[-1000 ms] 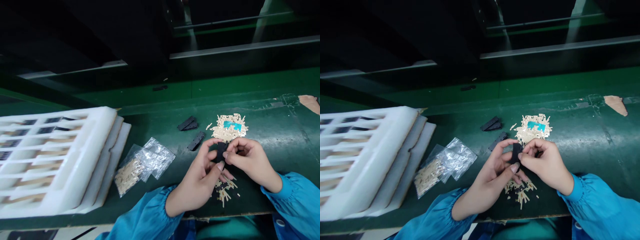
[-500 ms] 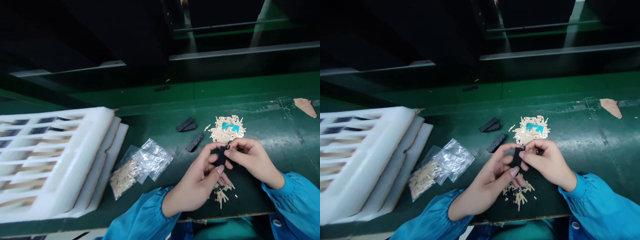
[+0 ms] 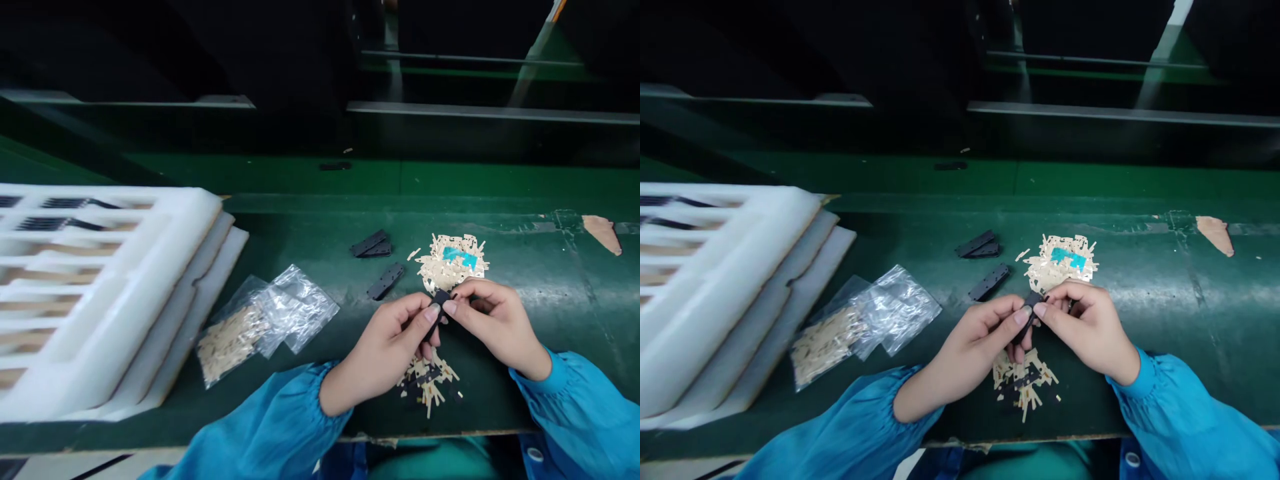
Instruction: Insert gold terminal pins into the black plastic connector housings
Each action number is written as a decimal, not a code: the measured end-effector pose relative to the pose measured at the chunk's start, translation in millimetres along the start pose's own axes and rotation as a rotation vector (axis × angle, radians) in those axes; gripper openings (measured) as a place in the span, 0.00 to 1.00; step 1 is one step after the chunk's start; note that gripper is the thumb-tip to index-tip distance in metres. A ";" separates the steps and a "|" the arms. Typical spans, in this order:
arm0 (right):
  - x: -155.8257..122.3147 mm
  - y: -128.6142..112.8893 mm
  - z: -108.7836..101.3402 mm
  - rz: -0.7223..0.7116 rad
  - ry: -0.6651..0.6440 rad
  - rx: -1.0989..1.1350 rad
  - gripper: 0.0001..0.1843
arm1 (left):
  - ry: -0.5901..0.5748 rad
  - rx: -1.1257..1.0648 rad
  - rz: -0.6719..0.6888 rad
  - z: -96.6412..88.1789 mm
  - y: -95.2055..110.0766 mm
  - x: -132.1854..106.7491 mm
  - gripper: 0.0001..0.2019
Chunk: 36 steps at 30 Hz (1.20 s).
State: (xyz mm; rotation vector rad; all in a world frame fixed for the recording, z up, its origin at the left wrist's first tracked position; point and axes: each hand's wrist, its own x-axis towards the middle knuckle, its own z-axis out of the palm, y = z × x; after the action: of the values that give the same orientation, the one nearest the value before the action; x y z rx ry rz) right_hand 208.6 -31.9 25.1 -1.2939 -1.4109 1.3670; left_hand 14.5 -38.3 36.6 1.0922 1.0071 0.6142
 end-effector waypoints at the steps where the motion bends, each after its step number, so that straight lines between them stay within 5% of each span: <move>1: -0.2 -0.4 -0.8 0.000 -0.014 0.003 0.09 | -0.012 -0.031 -0.016 -0.2 -0.1 0.8 0.18; 14: -0.6 -6.2 -6.9 -0.126 -0.081 -0.060 0.10 | -0.110 -0.215 -0.096 -4.0 1.1 1.6 0.21; 22: 5.6 -3.9 -15.4 -0.337 -0.074 -0.299 0.12 | -0.237 -0.331 -0.169 -9.9 -1.9 4.8 0.21; 36: 1.5 -10.2 -18.7 -0.228 -0.076 -0.074 0.09 | -0.229 -0.277 -0.152 -11.6 -0.9 2.5 0.20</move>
State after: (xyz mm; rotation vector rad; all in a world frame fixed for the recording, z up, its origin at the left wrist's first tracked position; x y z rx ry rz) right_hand 225.0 -25.7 37.4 -1.0982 -1.6201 1.2320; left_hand 5.2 -31.6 33.6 0.8124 0.7724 0.4766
